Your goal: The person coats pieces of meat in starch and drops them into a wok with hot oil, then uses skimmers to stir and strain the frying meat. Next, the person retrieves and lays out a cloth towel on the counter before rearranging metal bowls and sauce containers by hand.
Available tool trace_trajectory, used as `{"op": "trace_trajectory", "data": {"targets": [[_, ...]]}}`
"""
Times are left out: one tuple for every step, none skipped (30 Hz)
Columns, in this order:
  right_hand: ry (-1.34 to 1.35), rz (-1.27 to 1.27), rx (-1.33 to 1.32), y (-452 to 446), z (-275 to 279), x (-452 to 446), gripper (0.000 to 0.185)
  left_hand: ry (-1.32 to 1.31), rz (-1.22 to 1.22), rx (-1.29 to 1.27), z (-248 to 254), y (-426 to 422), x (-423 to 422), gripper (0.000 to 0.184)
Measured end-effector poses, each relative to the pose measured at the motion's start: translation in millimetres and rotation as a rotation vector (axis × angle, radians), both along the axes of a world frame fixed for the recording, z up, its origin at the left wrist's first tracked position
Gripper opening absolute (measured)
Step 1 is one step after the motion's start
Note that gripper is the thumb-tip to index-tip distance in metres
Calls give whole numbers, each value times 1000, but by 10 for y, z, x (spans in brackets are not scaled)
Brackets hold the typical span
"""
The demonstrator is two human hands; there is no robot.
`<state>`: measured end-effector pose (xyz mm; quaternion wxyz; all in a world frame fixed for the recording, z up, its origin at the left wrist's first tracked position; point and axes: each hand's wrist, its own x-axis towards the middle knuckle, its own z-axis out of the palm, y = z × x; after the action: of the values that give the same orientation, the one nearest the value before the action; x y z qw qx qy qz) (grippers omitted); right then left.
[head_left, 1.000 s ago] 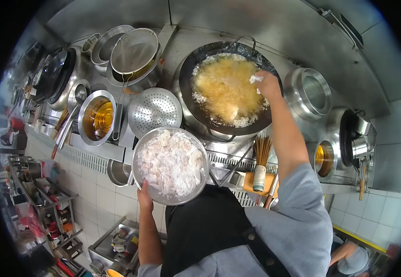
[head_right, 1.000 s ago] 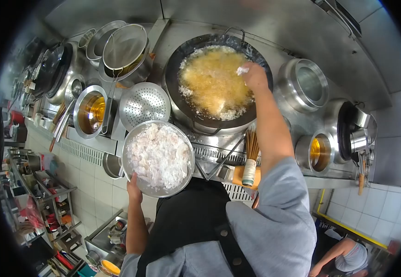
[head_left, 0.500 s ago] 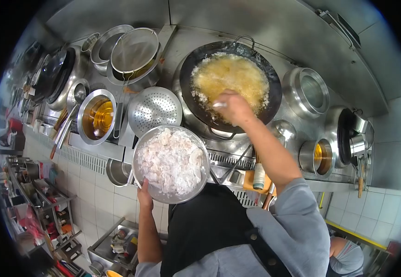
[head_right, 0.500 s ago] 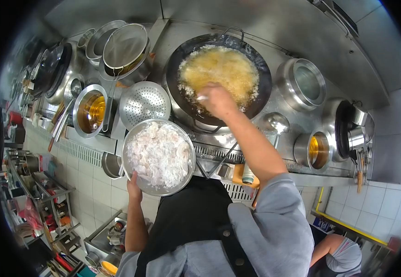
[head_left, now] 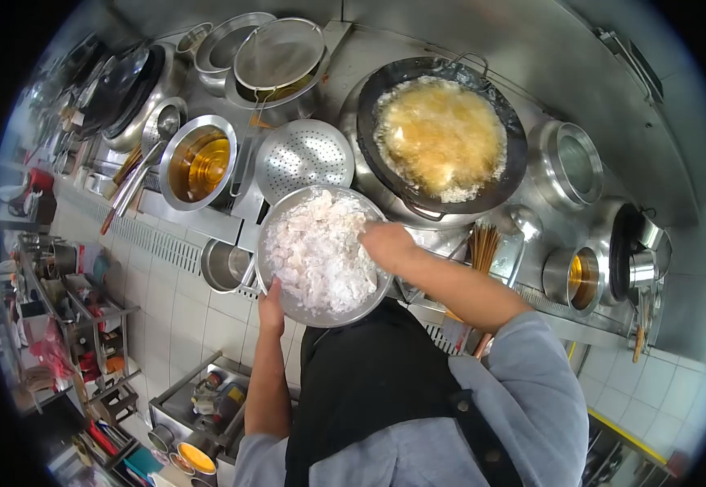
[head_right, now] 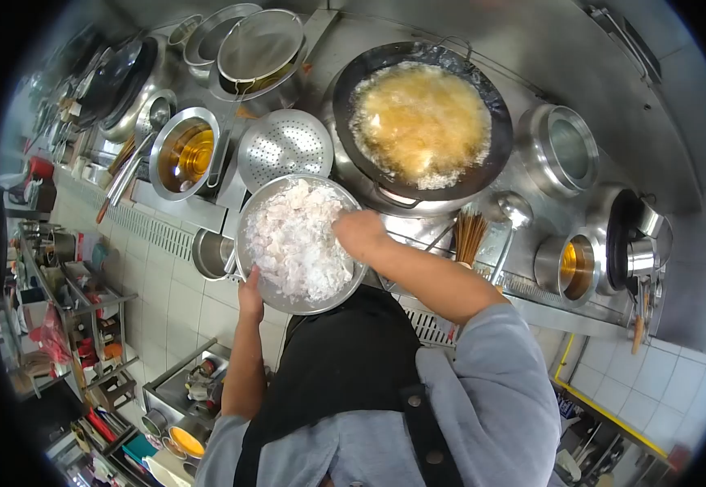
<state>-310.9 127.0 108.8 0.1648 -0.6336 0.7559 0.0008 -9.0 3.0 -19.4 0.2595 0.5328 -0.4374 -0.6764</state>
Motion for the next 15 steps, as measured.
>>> {"op": "trace_trajectory", "data": {"targets": [[19, 10, 15, -3, -83, 35, 23, 11, 4, 3, -33, -29, -20, 70], [37, 18, 34, 7, -164, 38, 22, 21, 7, 10, -62, -33, -9, 70], [40, 16, 32, 23, -177, 43, 20, 27, 8, 21, -104, -19, 23, 70], [44, 13, 25, 27, -181, 37, 18, 27, 14, 48, -130, -31, 32, 71], [48, 13, 15, 36, -171, 16, 16, 35, 3, 37, -153, -30, 44, 71], [-5, 53, -92, 91, -96, -6, 19, 44, -5, 24, -161, -36, 46, 71], [-84, 8, -194, 119, -23, -12, 22, 54, -8, 11, -159, -40, 42, 71], [-166, -34, -294, 152, 48, 5, 25, 61, -26, 3, -225, -62, 71, 70], [-251, -71, -393, 174, 85, 7, 28, 61, -23, 17, -214, -58, 51, 70], [-344, -93, -359, 189, 60, 14, 34, 55, -23, 30, -200, -51, 62, 70], [-412, -129, -351, 233, 78, 8, 31, 46, -30, 43, -174, -54, 74, 69], [-474, -160, -347, 267, 192, -34, 29, 58, -31, 23, -129, -61, 38, 69], [-537, -189, -340, 307, 319, -83, 27, 69, -28, 7, -91, -42, 13, 69], [-597, -279, -364, 376, 455, -164, 25, 78, -21, -5, -61, -4, 10, 69], [-657, -367, -387, 456, 613, -291, 23, 68, -9, 7, -83, -1, 20, 68]]}}
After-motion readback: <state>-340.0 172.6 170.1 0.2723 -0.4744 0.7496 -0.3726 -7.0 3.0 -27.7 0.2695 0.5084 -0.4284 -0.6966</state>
